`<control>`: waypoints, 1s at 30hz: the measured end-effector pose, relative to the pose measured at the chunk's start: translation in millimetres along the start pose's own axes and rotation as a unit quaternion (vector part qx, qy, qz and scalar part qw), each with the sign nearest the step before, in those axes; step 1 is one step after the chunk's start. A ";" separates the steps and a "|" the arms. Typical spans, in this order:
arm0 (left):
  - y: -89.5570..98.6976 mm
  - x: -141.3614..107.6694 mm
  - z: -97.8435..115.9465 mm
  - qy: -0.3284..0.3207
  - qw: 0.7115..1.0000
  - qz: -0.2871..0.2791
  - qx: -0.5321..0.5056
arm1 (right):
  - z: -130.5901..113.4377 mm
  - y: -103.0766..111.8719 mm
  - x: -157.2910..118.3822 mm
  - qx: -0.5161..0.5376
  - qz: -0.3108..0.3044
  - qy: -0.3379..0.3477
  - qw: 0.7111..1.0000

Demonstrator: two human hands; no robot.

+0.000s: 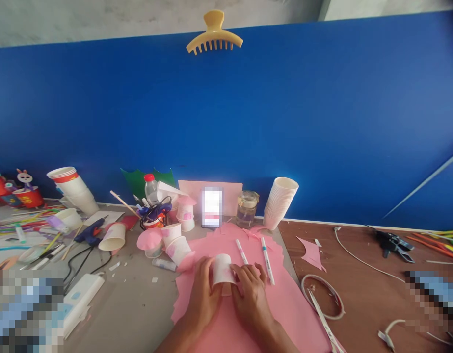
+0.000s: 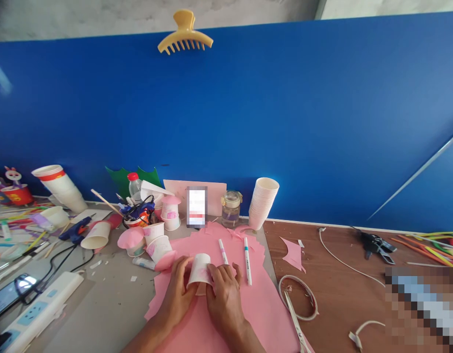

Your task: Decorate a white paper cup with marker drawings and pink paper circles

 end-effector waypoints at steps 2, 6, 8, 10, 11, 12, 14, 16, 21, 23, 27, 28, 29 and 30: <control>-0.4 1.1 2.5 0.033 0.999 0.010 -0.013 | -1.3 -0.9 -0.2 0.011 0.017 0.005 1.000; -1.7 1.1 2.4 0.127 0.988 0.015 -0.085 | -7.3 4.7 0.1 0.049 0.050 0.036 0.997; -1.2 0.7 0.3 0.150 0.984 0.010 -0.100 | -10.2 9.6 -0.4 0.070 0.051 0.062 0.994; 0.2 0.1 -3.1 0.155 0.984 0.002 -0.092 | -10.4 13.7 -1.1 0.101 0.039 0.090 0.990; 1.4 -0.4 -5.2 0.154 0.984 0.003 -0.087 | -8.4 15.2 -1.1 0.118 0.038 0.095 0.988; 2.8 -1.0 -7.6 0.151 0.985 0.007 -0.085 | -4.6 16.0 -0.7 0.129 0.042 0.090 0.987; 5.3 -2.4 -12.1 0.139 0.987 0.017 -0.084 | 8.9 15.6 0.9 0.112 0.078 0.031 0.990; 7.2 -3.9 -15.7 0.120 0.990 0.022 -0.076 | 23.8 9.5 2.3 0.028 0.086 -0.044 0.995; 6.6 -5.9 -16.1 0.067 0.996 0.001 -0.052 | 42.7 -14.2 -0.7 -0.151 -0.024 -0.108 0.982; 3.0 -6.3 -14.3 0.066 0.996 -0.036 -0.055 | 45.0 -18.7 -3.5 -0.165 -0.043 -0.112 0.979; -1.0 -6.4 -12.5 0.046 0.995 -0.084 -0.021 | 48.7 -15.5 -4.1 -0.101 0.022 -0.141 0.985; -0.5 -6.3 -12.8 0.030 0.996 -0.083 0.000 | 49.6 -13.6 -3.4 -0.061 0.046 -0.153 0.985; 0.1 -6.2 -13.4 0.012 0.996 -0.081 0.020 | 50.3 -11.7 -2.7 -0.018 0.069 -0.165 0.984; 0.6 -6.3 -14.2 -0.006 0.996 -0.080 0.038 | 50.5 -10.0 -2.2 0.026 0.088 -0.177 0.980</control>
Point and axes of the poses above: each hand's wrist, its own x-axis towards the middle knuckle, its own y-axis out of the back of the hand, z = x × y, the point moved 4 cm from there along x, towards the middle knuckle, and after that the axes turned 15 degrees about -x, right-handed, at the moved point
